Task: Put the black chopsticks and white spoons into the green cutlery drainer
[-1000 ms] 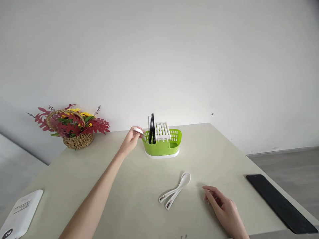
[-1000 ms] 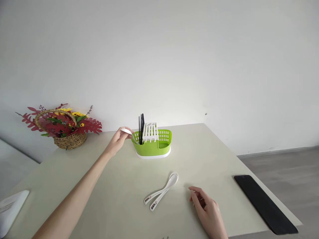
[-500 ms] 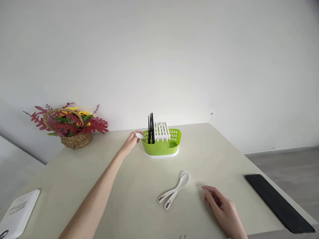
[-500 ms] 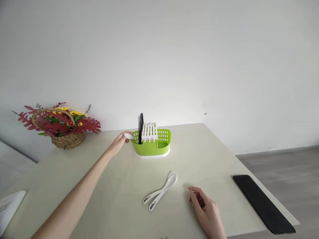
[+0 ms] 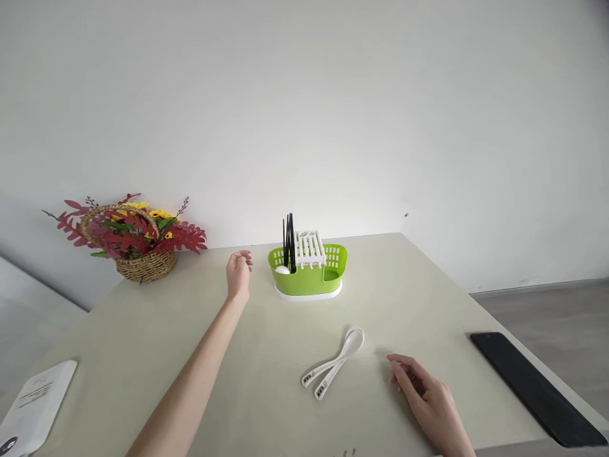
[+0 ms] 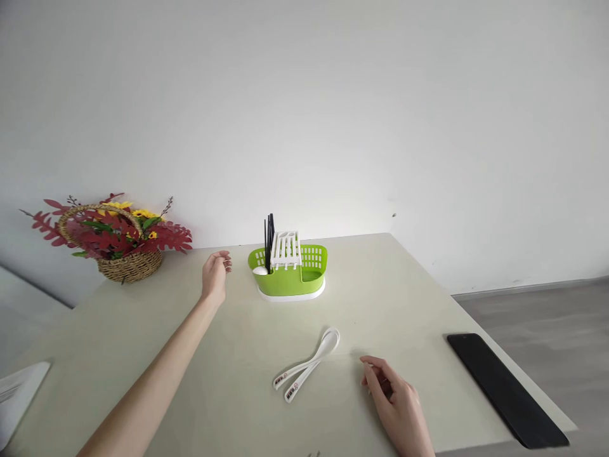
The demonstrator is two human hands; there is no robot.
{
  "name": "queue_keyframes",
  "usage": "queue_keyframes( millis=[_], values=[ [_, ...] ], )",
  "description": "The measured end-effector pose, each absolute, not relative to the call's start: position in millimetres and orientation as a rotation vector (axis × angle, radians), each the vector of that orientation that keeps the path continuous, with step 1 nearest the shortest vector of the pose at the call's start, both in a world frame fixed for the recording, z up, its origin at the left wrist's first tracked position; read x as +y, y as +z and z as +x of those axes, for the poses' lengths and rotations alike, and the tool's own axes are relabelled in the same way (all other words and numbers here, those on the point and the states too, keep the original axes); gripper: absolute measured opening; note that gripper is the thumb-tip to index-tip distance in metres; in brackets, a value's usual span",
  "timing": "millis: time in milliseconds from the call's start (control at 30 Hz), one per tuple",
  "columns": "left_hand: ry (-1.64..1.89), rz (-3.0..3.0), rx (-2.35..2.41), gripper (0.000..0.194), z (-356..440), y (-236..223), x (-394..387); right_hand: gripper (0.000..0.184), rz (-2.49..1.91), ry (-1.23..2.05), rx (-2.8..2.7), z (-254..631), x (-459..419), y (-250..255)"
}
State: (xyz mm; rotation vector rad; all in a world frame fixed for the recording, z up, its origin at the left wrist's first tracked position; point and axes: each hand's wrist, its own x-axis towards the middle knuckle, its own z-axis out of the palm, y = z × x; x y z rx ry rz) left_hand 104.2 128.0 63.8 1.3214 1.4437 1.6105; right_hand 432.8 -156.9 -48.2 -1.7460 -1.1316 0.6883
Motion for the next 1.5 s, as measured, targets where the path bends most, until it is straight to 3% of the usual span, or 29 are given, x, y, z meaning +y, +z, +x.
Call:
queue_keyframes(
  millis=[133, 233, 367, 500, 600, 800, 1000, 1233, 1500],
  values=[
    [1.682, 1.416, 1.457, 0.015, 115.4, 75.3, 103.1, 0.050, -1.765, 0.699, -1.146, 433.6, -157.5, -49.1],
    [1.615, 1.802, 1.424, 0.015, 124.7, 88.6, 82.4, 0.052, -1.775, 0.664, -1.143, 433.8, -157.5, -49.7],
    [1.230, 2.467, 1.273, 0.019, 133.5, 101.2, 68.2, 0.051, -1.776, 0.659, -1.140, 433.4, -157.1, -50.2],
    [0.876, 2.688, 1.193, 0.034, 139.6, 100.9, 71.1, 0.049, -1.771, 0.673, -1.137, 434.2, -157.3, -50.8],
    [0.790, 2.813, 1.209, 0.034, 140.0, 97.4, 76.9, 0.048, -1.766, 0.690, -1.143, 435.2, -157.5, -51.1],
    [0.668, 2.889, 1.235, 0.021, 122.4, 102.6, 84.4, 0.044, -1.757, 0.710, -1.125, 434.1, -157.2, -50.8],
    [0.554, 2.950, 1.231, 0.030, 110.9, 119.2, 81.1, 0.046, -1.766, 0.674, -1.132, 433.7, -157.3, -51.5],
    [0.633, 3.003, 1.168, 0.027, 119.4, 137.0, 74.6, 0.045, -1.757, 0.716, -1.155, 435.6, -158.2, -50.8],
    [0.539, 2.968, 1.269, 0.025, 136.8, 121.9, 67.8, 0.046, -1.755, 0.709, -1.152, 435.5, -157.7, -52.9]
  ],
)
